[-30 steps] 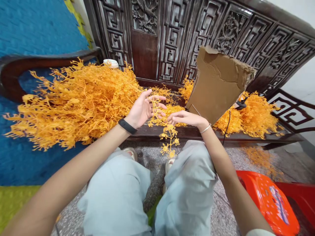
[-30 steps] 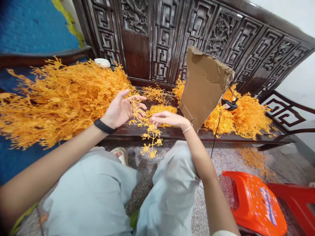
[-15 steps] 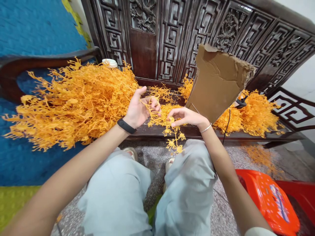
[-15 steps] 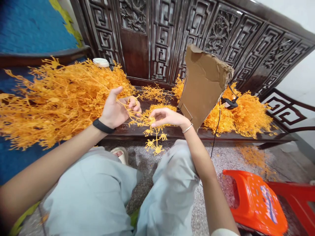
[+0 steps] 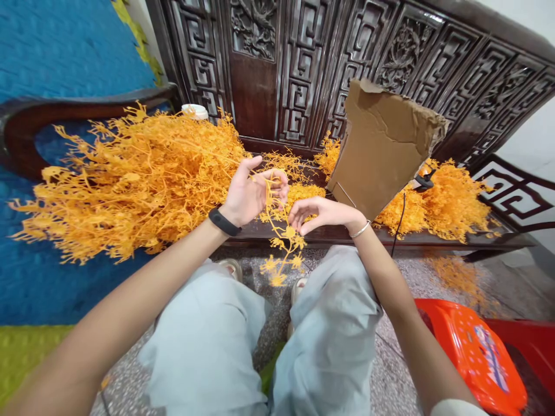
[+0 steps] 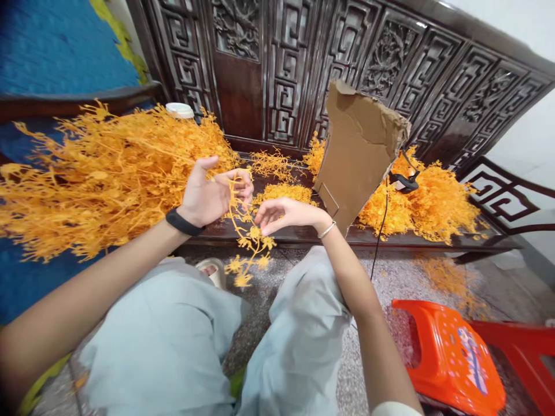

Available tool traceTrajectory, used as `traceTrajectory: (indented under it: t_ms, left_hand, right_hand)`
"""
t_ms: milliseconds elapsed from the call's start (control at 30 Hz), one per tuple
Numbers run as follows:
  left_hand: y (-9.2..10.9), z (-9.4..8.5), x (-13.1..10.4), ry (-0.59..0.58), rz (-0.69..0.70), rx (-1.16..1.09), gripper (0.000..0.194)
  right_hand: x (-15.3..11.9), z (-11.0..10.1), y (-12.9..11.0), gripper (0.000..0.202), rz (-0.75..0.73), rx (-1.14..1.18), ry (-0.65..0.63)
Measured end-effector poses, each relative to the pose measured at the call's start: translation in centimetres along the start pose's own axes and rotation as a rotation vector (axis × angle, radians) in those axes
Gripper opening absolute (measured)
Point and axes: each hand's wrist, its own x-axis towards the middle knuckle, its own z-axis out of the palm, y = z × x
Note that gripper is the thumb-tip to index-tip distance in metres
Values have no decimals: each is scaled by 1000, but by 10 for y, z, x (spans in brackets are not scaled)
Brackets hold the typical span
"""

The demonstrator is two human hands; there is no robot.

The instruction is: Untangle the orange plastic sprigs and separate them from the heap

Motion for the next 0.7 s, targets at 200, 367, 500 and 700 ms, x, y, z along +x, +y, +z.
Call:
traceTrajectory:
  t_ms: [200,367,500,700]
  left_hand:
    - [0,-2,-1,-32,-2,-99,59]
    - [1,-6,0,40,68,-48,60]
    - [1,-7,-1,93,113,27,54]
    - [2,-8,-3,75,136,-12,52]
  right_hand:
    - [3,13,-13,23,10,-160,93]
    - [4,14,-14,20,-32,-109,285]
    - [1,6,-11,22,-100,51,522]
    - [-9,-9,-10,15,-250,233,915]
